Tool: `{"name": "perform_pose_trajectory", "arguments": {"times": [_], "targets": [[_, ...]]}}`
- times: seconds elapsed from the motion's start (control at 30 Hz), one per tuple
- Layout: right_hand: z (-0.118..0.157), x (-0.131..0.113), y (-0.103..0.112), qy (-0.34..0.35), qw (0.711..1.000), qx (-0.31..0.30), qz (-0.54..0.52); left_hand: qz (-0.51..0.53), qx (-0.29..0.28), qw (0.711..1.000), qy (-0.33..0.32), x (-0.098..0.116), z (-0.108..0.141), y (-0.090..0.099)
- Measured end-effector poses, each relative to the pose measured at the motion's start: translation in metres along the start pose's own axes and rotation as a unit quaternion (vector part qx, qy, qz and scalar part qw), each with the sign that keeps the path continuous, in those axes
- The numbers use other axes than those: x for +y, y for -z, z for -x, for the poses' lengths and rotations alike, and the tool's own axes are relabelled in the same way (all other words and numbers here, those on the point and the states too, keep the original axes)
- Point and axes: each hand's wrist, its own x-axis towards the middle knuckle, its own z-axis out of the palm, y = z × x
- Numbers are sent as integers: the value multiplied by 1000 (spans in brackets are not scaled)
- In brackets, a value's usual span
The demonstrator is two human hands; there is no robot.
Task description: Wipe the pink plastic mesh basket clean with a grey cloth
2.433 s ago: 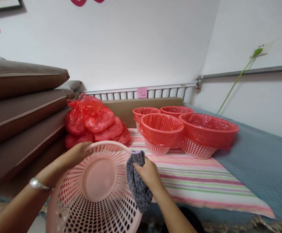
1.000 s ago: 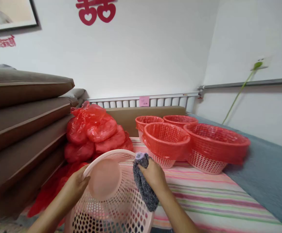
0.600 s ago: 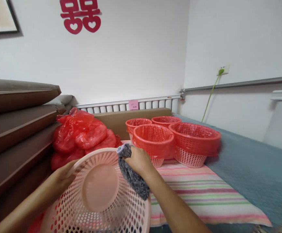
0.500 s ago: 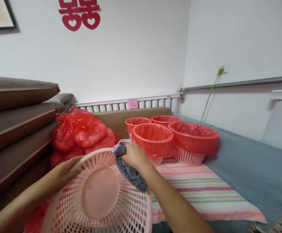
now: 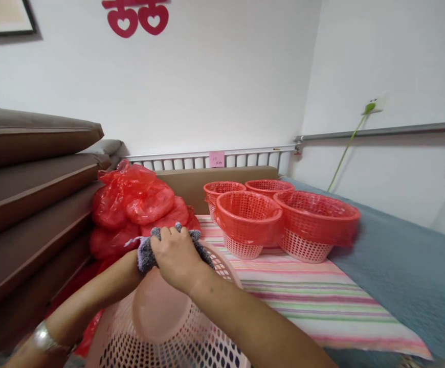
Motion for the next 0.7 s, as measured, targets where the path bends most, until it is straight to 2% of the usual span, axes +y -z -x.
{"name": "perform_pose_trajectory", "arguments": {"times": [0.1, 0.2, 0.3, 0.4, 0.53, 0.7], "targets": [[-1, -4, -5, -3, 999, 3, -37, 4, -23, 1000, -5, 3, 5, 1], [5, 2, -14, -64, 995, 14, -80, -5, -36, 999, 27, 5, 12, 2], [14, 14, -22, -138, 985, 19, -101, -24, -24, 997, 75, 2, 19, 1], [25, 31, -32, -236, 965, 7, -115, -7, -5, 996, 87, -6, 25, 5], [51, 52, -49, -358, 924, -26, -133, 12, 24, 994, 104, -17, 32, 14], [80, 57, -60, -411, 896, -27, -168, 22, 46, 993, 103, -22, 43, 14]]}}
